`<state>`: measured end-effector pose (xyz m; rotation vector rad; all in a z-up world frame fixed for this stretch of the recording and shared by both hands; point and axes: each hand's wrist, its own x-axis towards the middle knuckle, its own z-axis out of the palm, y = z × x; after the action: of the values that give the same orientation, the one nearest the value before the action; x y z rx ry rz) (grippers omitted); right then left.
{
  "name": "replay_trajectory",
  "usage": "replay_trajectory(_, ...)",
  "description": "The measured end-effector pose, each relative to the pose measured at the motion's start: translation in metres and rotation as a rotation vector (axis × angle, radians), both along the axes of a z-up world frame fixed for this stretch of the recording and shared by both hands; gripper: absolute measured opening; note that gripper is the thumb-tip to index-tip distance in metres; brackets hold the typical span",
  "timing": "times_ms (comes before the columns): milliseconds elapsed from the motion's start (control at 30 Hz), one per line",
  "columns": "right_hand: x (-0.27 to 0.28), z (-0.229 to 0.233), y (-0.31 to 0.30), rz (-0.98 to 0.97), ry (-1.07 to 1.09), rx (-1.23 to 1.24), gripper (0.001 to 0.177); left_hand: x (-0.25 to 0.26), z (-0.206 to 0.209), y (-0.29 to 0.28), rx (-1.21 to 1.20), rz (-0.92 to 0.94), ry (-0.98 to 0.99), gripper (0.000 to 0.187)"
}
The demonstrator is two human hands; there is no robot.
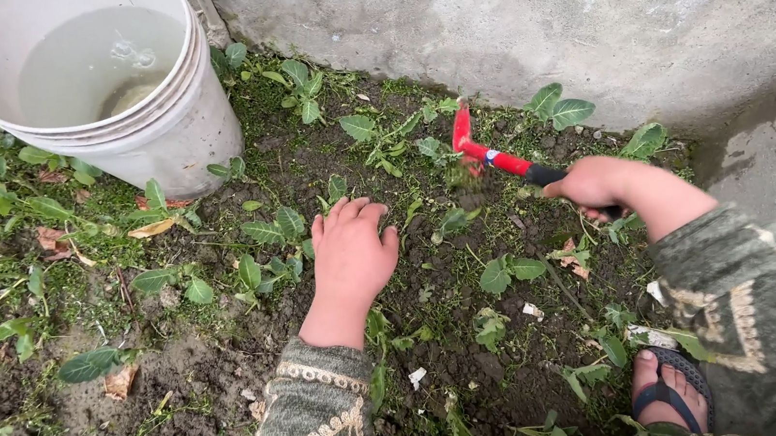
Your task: Weeding a small garden bed using a hand hoe and manual picking.
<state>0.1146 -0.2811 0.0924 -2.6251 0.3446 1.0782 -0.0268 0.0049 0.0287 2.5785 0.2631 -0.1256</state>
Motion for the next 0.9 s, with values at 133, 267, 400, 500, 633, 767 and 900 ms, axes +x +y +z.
replay_trajectory(133, 0.013, 0.025, -0.006, 0.116, -0.054, -0.082, 0.051, -0.005, 0.001, 0.003, 0.017, -0.006, -0.003, 0.037)
replay_trajectory(267, 0.016, 0.001, -0.017, -0.012, -0.169, 0.101, 0.053, -0.004, 0.000, 0.004, 0.007, 0.007, -0.019, 0.036)
replay_trajectory(400, 0.011, -0.054, -0.015, -0.216, -0.257, 0.389, 0.052, -0.004, 0.002, 0.004, 0.001, 0.007, -0.023, 0.036)
replay_trajectory(500, -0.017, -0.100, -0.004, -0.238, -0.205, 0.456, 0.054, -0.003, -0.008, 0.003, 0.021, 0.013, -0.023, 0.037)
replay_trajectory(633, -0.034, -0.099, -0.016, -0.170, -0.148, 0.320, 0.051, 0.000, -0.010, 0.000, 0.016, -0.008, -0.038, 0.037)
replay_trajectory(767, -0.025, -0.022, -0.005, 0.017, -0.120, 0.088, 0.048, 0.002, -0.012, 0.001, 0.008, 0.000, -0.036, 0.036)
replay_trajectory(900, -0.028, 0.027, 0.010, 0.130, -0.217, 0.009, 0.049, 0.008, -0.013, -0.004, 0.014, 0.006, -0.065, 0.036)
